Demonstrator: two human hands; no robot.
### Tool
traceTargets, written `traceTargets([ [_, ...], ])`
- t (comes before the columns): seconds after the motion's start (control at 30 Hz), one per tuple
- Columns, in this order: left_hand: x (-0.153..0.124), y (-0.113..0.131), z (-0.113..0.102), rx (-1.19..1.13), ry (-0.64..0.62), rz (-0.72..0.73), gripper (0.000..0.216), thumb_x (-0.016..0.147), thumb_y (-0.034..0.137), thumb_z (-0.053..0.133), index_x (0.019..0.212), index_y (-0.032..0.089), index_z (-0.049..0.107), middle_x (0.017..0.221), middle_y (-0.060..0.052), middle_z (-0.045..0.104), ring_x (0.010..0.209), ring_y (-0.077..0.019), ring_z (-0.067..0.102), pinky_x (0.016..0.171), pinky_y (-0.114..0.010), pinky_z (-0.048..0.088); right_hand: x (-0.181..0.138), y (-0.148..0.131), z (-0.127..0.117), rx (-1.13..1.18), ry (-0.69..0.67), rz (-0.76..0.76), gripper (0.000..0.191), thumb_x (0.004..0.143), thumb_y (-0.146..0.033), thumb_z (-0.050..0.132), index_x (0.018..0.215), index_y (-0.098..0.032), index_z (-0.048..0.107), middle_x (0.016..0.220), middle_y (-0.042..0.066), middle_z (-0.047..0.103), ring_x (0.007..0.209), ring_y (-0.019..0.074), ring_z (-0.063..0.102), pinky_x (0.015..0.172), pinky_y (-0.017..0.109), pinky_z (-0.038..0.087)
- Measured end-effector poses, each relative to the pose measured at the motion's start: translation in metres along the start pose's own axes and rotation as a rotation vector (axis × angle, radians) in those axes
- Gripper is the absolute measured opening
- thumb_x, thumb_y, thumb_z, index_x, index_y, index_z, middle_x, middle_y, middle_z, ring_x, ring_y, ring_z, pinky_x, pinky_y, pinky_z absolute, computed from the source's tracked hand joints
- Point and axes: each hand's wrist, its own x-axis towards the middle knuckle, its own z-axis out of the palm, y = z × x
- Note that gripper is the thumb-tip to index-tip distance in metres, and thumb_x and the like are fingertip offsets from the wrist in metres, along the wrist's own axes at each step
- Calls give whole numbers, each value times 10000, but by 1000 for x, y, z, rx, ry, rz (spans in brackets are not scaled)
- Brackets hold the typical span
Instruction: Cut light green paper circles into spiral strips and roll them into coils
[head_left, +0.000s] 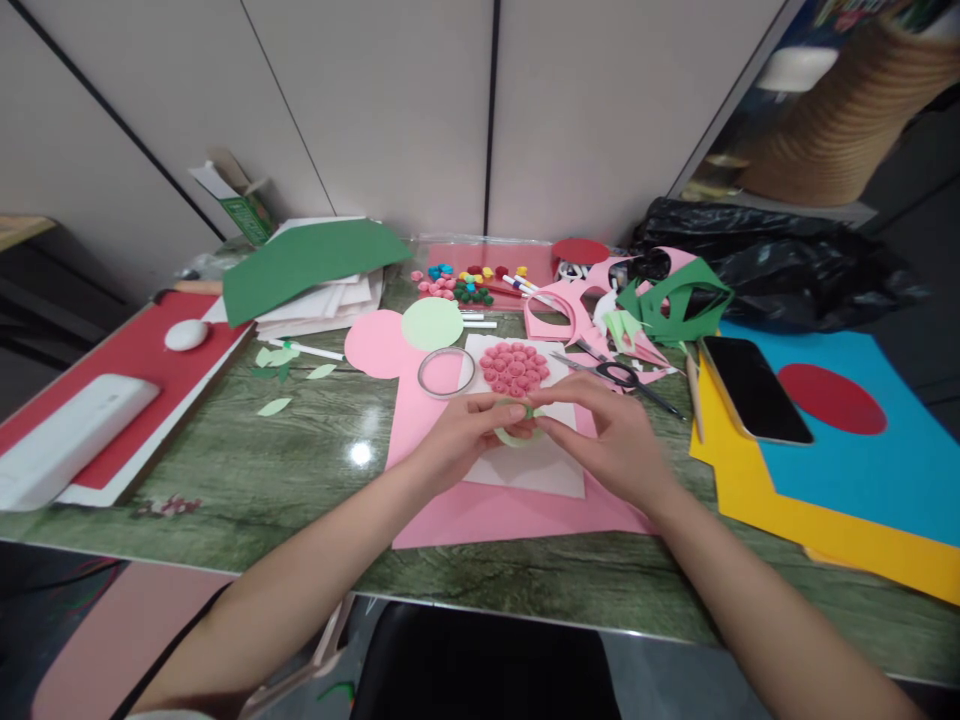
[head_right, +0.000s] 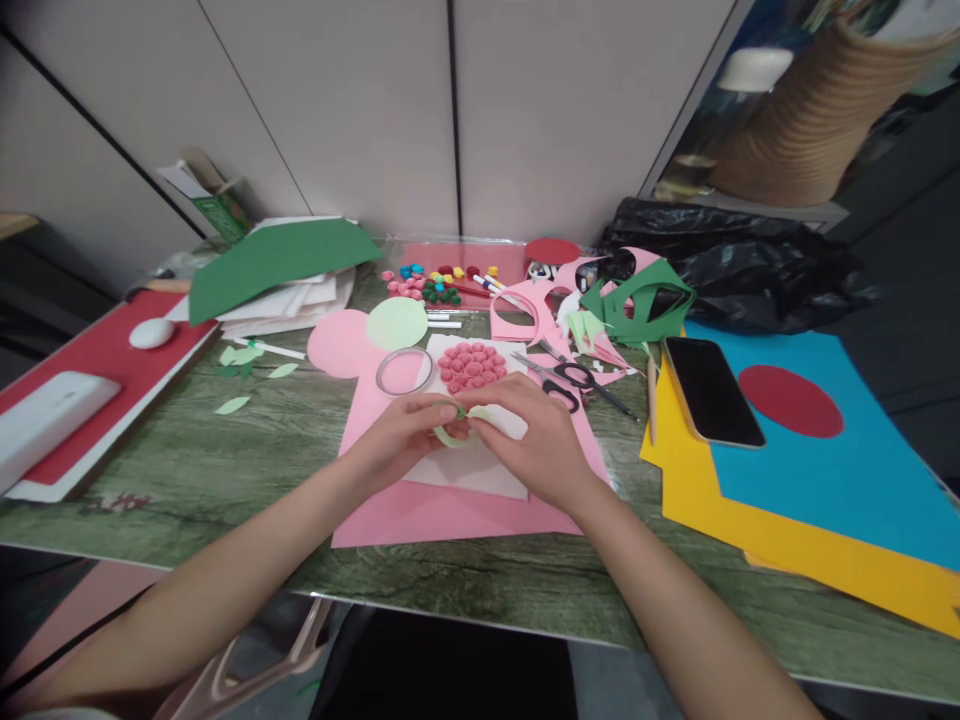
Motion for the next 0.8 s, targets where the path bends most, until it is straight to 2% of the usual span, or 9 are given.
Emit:
traceTargets([
  [0.2,1,-1,-1,-6,-48,-52,163,712,325,752,783,178,740,740,-40,695,771,-151,618,777,-294,422,0,2,-3,-27,-91,-20,255,859,-167,605,1078,-277,675,973,32,718,931,213,619,835,394,505],
  [0.4,3,-2,-1,-6,-62,-30,158,697,328,764,755,183,734,727,-30,681,767,-143,606,778,-289,427,1,3,-5,-27,-189,-26,301,895,-184,560,1165,-289,639,1028,49,686,994,220,595,880,415,492],
  [0.67,-1,-2,2,191,-12,57,192,754,377,706,766,186,730,776,-39,695,793,-156,600,798,-295,412,0,5,-5,-89,-171,-21,348,901,-143,529,1207,-295,598,1029,44,683,995,233,574,872,429,479],
  [0.8,-1,-3,3,206,-7,87,189,774,373,690,768,188,730,763,-27,688,793,-144,593,800,-279,400,0,6,-4,-97,-180,-32,373,902,-134,524,1234,-298,570,1041,39,686,1002,235,565,892,448,465],
])
